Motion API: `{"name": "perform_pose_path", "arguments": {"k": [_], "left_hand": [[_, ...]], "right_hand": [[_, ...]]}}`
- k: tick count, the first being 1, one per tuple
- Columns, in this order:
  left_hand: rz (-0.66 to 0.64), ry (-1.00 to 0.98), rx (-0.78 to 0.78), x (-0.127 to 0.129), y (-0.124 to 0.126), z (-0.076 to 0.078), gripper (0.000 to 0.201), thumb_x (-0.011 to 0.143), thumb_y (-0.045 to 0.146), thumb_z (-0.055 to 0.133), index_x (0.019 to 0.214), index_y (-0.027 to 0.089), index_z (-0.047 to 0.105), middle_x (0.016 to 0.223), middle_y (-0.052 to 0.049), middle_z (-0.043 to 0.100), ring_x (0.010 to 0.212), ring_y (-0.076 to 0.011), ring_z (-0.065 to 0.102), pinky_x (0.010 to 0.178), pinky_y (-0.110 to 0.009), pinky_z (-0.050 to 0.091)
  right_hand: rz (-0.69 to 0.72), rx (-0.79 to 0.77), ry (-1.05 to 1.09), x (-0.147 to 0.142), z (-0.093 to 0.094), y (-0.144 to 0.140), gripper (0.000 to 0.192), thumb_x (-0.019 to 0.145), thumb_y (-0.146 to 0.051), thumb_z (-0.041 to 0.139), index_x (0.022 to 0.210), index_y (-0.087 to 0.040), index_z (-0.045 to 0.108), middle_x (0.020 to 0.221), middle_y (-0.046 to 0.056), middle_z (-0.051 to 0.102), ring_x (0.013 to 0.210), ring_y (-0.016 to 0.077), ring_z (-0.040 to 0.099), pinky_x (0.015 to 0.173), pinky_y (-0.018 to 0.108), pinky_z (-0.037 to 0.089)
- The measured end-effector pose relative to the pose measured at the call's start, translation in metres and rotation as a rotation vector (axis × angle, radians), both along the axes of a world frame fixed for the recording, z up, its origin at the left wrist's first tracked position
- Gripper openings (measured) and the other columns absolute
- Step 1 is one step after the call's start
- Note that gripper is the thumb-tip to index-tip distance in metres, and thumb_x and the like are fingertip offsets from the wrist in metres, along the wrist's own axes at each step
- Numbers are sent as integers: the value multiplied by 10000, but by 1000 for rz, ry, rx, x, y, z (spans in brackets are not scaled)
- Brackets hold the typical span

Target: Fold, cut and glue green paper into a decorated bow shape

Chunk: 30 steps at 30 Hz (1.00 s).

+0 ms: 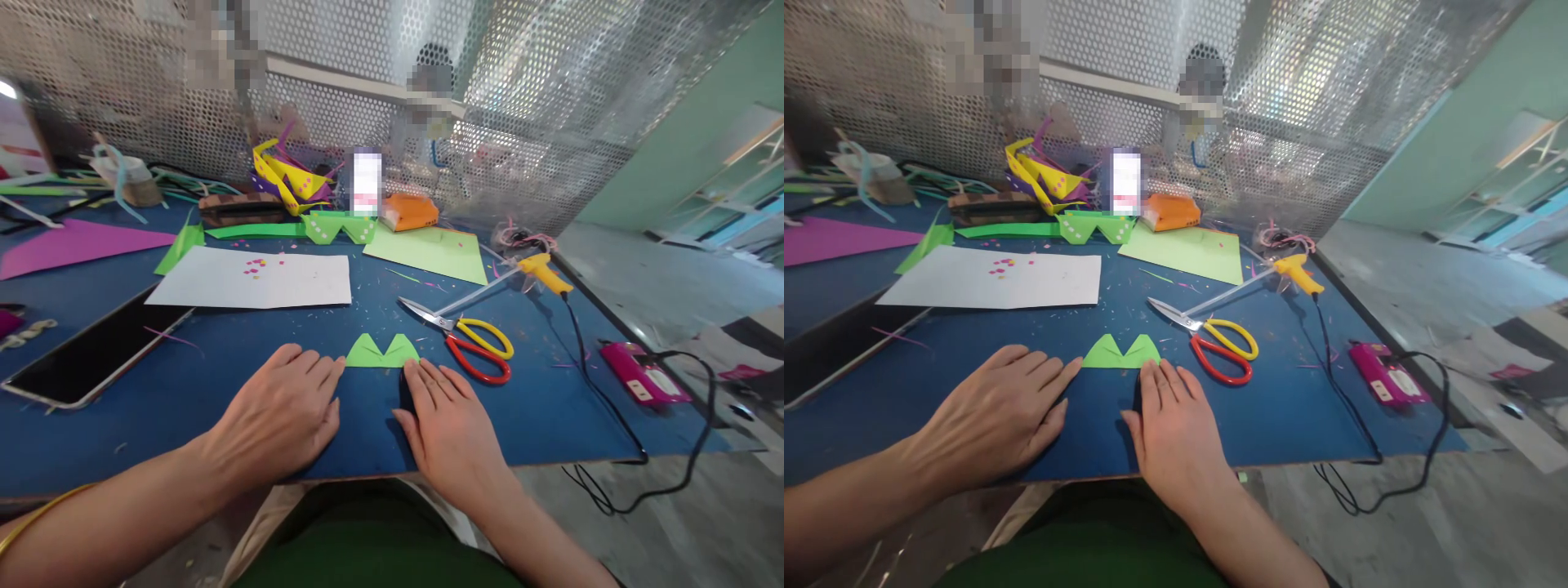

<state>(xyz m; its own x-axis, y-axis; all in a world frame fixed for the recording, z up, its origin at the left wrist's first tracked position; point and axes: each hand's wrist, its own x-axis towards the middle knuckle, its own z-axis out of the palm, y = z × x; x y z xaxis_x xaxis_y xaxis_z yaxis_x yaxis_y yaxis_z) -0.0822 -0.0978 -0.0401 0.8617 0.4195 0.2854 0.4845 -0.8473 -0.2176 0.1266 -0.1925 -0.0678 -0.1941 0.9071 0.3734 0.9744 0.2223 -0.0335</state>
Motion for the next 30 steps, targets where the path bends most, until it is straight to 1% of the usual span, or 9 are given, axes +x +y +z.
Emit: {"name": "perform_pose_path", "arguments": {"k": [3,7,10,12,15,20,24,27,30], "left_hand": [[21,3,-4,-7,-2,-1,398,907,229,433,1166,38,666,901,-132,706,798,-279,612,757,-445,436],[17,7,-1,-8,2,3,393,948,345,458,1113,68,684,890,-133,699,794,-282,623,727,-434,449],[7,-10,57,-1,9,10,271,963,248,459,1026,126,693,837,-90,683,760,-251,618,691,-396,437],[-52,-31,79,6,15,13,216,955,189,473,978,156,685,850,-75,682,787,-234,613,706,-375,433],[-183,-50,47,20,25,15,166,931,146,511,906,175,673,842,-64,678,810,-211,603,723,-348,428],[-273,23,32,31,36,6,179,910,104,522,809,165,657,725,-39,635,710,-190,574,683,-327,425],[-307,22,80,29,39,-3,167,899,99,524,796,156,642,725,-41,622,676,-194,552,648,-335,414],[-327,-15,106,28,39,-6,176,901,94,516,782,153,631,701,-37,605,651,-190,533,630,-335,401],[-347,-56,113,28,39,-6,171,893,69,512,803,139,640,694,-39,607,652,-189,540,626,-336,401]], "right_hand": [[12,8,-12,1,0,0,478,996,-324,394,1299,-3,577,1282,198,635,1211,309,592,1023,486,467],[34,23,-46,2,1,2,454,997,-291,394,1285,1,587,1263,206,644,1183,311,612,990,483,488],[61,51,-104,3,0,6,390,985,-222,420,1245,-12,620,1215,197,675,1139,305,640,954,462,499],[91,85,-155,6,-1,10,338,959,-160,459,1208,-32,648,1175,193,697,1098,296,660,923,445,501],[149,109,-206,12,1,17,319,891,-71,501,1159,-46,673,1143,182,713,1032,283,678,873,415,496],[240,48,-257,23,13,29,280,873,-50,493,1079,-49,682,985,142,738,826,216,678,734,355,461],[315,21,-369,25,25,39,219,873,-58,482,913,-113,690,795,77,676,634,182,583,631,347,383],[370,66,-382,23,26,48,237,896,-64,459,798,-146,659,725,50,611,621,177,530,627,343,346],[356,95,-305,21,20,53,258,921,-66,443,809,-142,663,738,51,601,674,181,520,659,341,344]]}}
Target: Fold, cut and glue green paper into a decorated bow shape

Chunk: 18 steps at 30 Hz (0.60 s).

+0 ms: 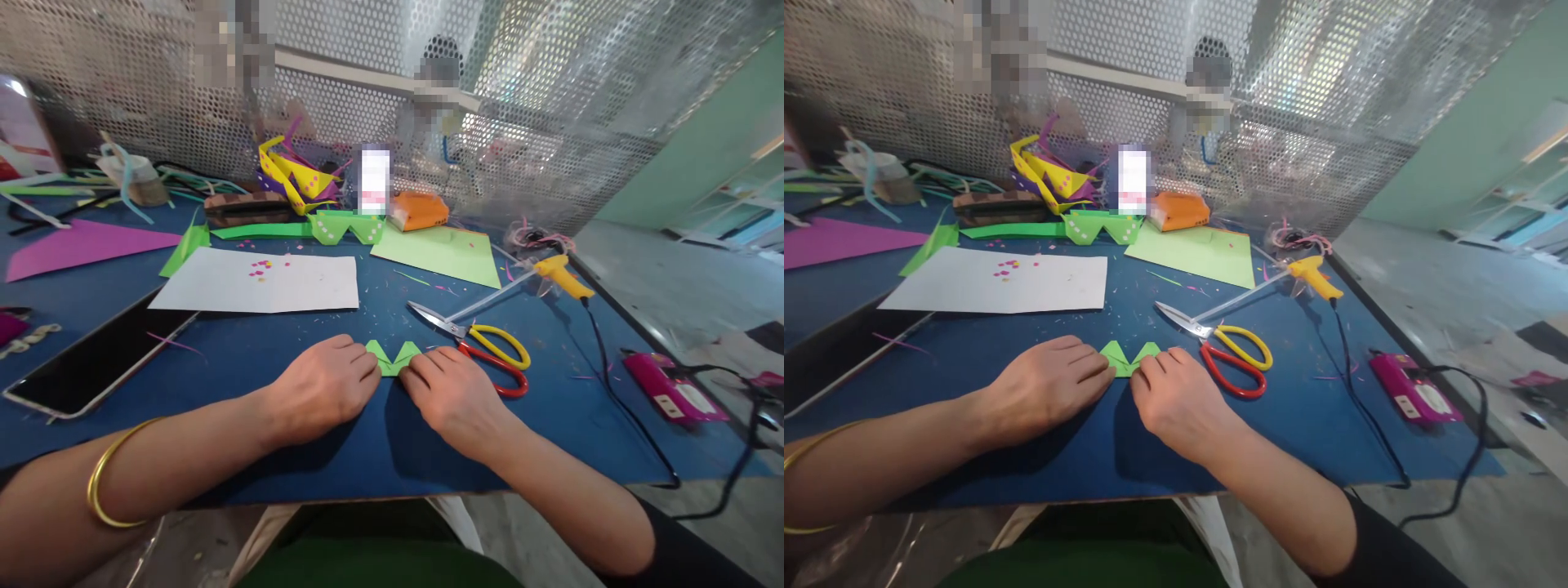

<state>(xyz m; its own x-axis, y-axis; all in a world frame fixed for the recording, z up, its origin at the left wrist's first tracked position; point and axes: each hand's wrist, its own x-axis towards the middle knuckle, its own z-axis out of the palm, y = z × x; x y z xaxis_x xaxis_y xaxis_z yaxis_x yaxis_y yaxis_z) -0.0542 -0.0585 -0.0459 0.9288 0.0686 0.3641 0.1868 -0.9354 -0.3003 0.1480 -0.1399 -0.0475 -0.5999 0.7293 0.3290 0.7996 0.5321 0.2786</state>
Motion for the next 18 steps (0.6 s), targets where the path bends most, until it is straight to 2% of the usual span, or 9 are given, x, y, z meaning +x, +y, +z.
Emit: {"name": "perform_pose_path", "arguments": {"k": [4,8,13,18], "left_hand": [[8,13,-64,0,0,3,159,889,74,524,828,142,654,717,-42,630,676,-188,563,644,-336,422],[60,-7,-231,-2,1,4,207,928,116,479,876,178,670,764,-46,659,733,-178,592,711,-332,451],[116,-91,-372,-2,4,3,278,960,180,444,851,198,699,784,-39,684,752,-168,619,713,-320,461],[169,-151,-530,0,7,3,250,951,195,480,860,203,713,824,-27,699,774,-168,639,709,-322,438]], "right_hand": [[-59,-52,182,2,-7,3,255,945,-122,458,844,-151,690,754,42,613,687,172,515,699,340,359],[-97,-170,421,7,-7,7,223,948,-181,503,846,-173,701,785,23,632,737,149,570,735,327,373],[-180,-299,684,10,-8,13,123,884,-172,615,819,-213,710,795,-12,643,763,132,596,756,322,374],[-274,-411,846,8,-7,16,128,854,-159,647,782,-235,721,779,-19,666,775,146,616,763,330,410]]}}
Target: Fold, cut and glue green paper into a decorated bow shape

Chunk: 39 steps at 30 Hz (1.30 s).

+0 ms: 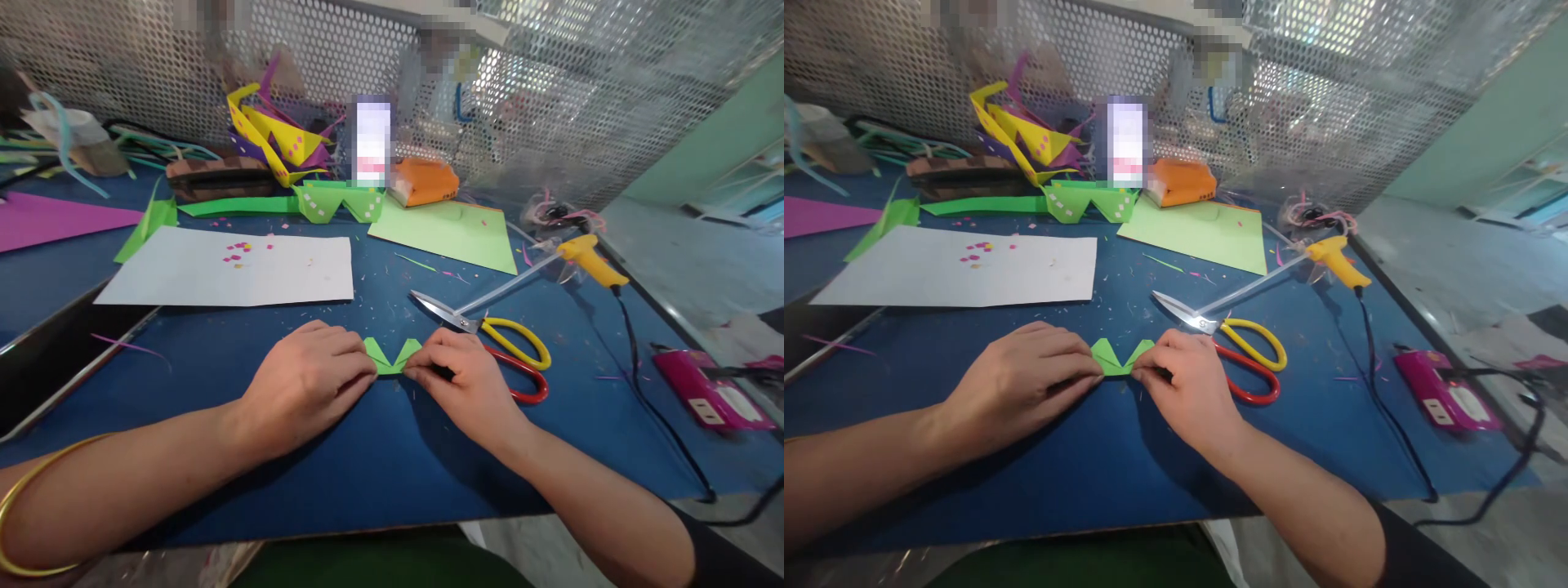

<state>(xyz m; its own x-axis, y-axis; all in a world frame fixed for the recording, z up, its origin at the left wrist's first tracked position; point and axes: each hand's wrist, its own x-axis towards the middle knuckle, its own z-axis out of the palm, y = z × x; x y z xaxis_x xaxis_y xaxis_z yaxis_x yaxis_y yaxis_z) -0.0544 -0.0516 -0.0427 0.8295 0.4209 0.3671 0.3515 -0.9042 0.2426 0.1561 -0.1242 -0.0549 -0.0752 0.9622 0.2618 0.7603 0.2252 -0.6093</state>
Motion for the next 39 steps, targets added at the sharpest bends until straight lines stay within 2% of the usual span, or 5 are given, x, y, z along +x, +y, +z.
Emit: {"name": "perform_pose_path", "arguments": {"k": [13,26,29,34,39], "left_hand": [[263,7,-333,9,5,0,157,816,190,624,665,202,661,678,12,651,713,-178,590,715,-355,406],[268,54,-238,10,6,0,177,811,220,632,644,186,584,652,11,604,684,-173,565,693,-338,392],[198,50,-79,9,4,-2,135,867,208,591,737,175,607,751,-21,633,748,-200,579,707,-354,393],[-108,64,200,6,0,-7,264,967,137,409,1048,194,653,947,-38,688,856,-203,594,744,-350,406],[-169,230,274,5,-7,-2,268,921,204,462,1106,150,650,994,-73,686,851,-227,570,779,-386,413]], "right_hand": [[-79,-76,-24,-7,3,4,142,798,-83,633,705,-190,633,752,-2,630,751,163,589,728,334,414],[-99,-83,-79,-9,-1,3,144,787,-46,611,752,-185,610,793,-14,620,791,155,575,757,332,386],[-98,-89,-84,-9,0,3,137,796,-50,612,788,-186,605,819,-10,617,809,163,574,765,337,387],[-91,-84,-65,-10,-3,3,122,808,-68,617,831,-185,594,841,7,608,795,171,567,750,331,414],[-95,-53,-10,-7,-6,5,114,801,-82,632,829,-187,597,843,13,593,763,164,567,715,315,458]]}}
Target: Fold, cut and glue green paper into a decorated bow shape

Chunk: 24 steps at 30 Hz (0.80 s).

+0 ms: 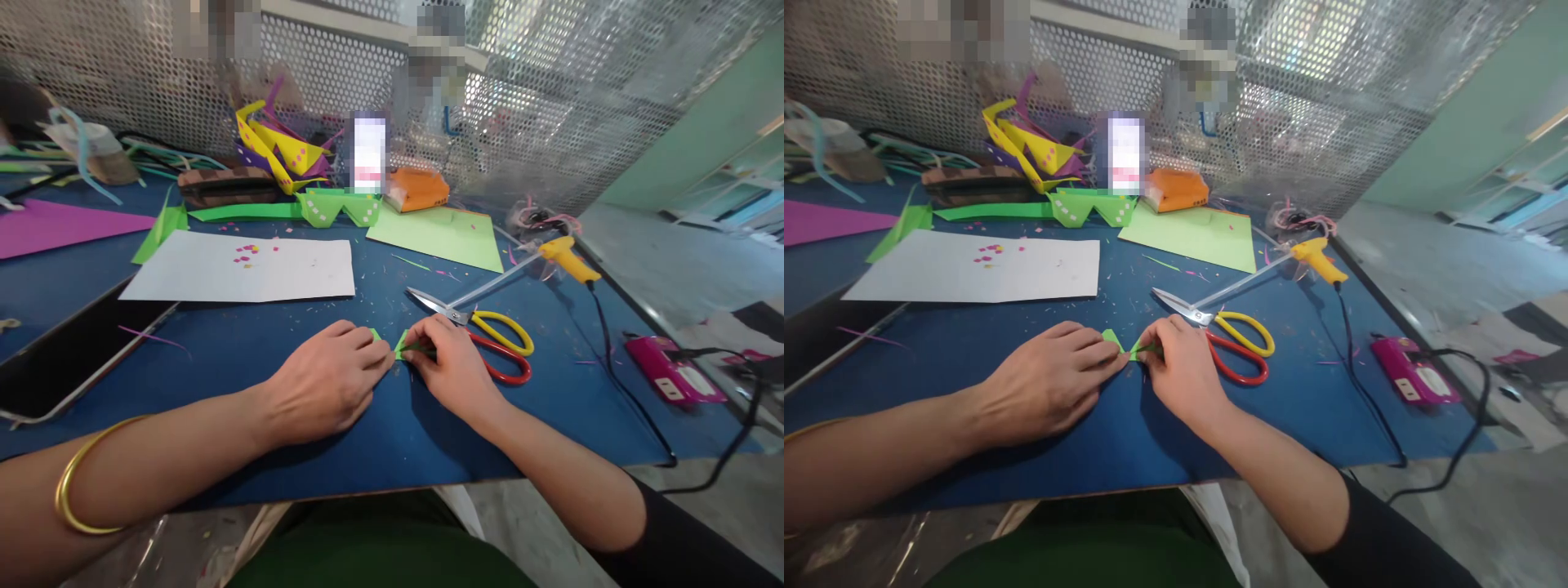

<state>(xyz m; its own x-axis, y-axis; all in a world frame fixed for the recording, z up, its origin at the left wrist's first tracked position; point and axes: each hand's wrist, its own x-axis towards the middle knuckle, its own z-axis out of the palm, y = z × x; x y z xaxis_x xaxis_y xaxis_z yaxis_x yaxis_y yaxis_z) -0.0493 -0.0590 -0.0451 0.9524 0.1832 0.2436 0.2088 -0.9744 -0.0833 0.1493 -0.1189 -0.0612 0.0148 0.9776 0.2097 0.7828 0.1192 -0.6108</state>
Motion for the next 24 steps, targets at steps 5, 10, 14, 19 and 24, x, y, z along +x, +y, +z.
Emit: {"name": "perform_pose_path", "arguments": {"k": [5,10,14,19,24], "left_hand": [[14,40,-19,0,-7,5,299,882,205,451,1080,123,658,993,-89,674,824,-233,552,830,-419,401],[44,-3,-44,1,-11,6,260,864,213,477,1038,160,663,965,-89,668,900,-252,568,862,-416,391],[55,-21,-66,2,-13,5,241,857,209,489,1018,161,661,944,-86,660,913,-248,580,881,-408,388],[50,-16,-82,2,-14,4,239,847,204,499,1011,143,662,918,-92,656,901,-251,586,893,-415,393],[52,-21,-88,0,-14,4,278,846,197,502,1071,152,657,992,-97,667,952,-261,587,903,-424,397]], "right_hand": [[-49,299,-108,13,10,-15,196,863,-79,548,1017,-175,622,976,66,646,907,197,611,809,354,500],[123,446,-419,5,15,-44,339,924,-96,478,1253,-77,557,1135,135,697,1089,245,613,939,418,478],[239,378,-569,-12,5,-51,369,937,-124,456,1251,39,563,1207,201,670,1143,285,606,965,424,483],[254,345,-678,-20,-3,-51,416,914,-122,444,1264,69,564,1260,236,637,1193,328,585,987,464,487],[149,309,-716,-18,-3,-53,439,902,-137,432,1253,86,572,1215,259,654,1145,341,618,941,471,518]]}}
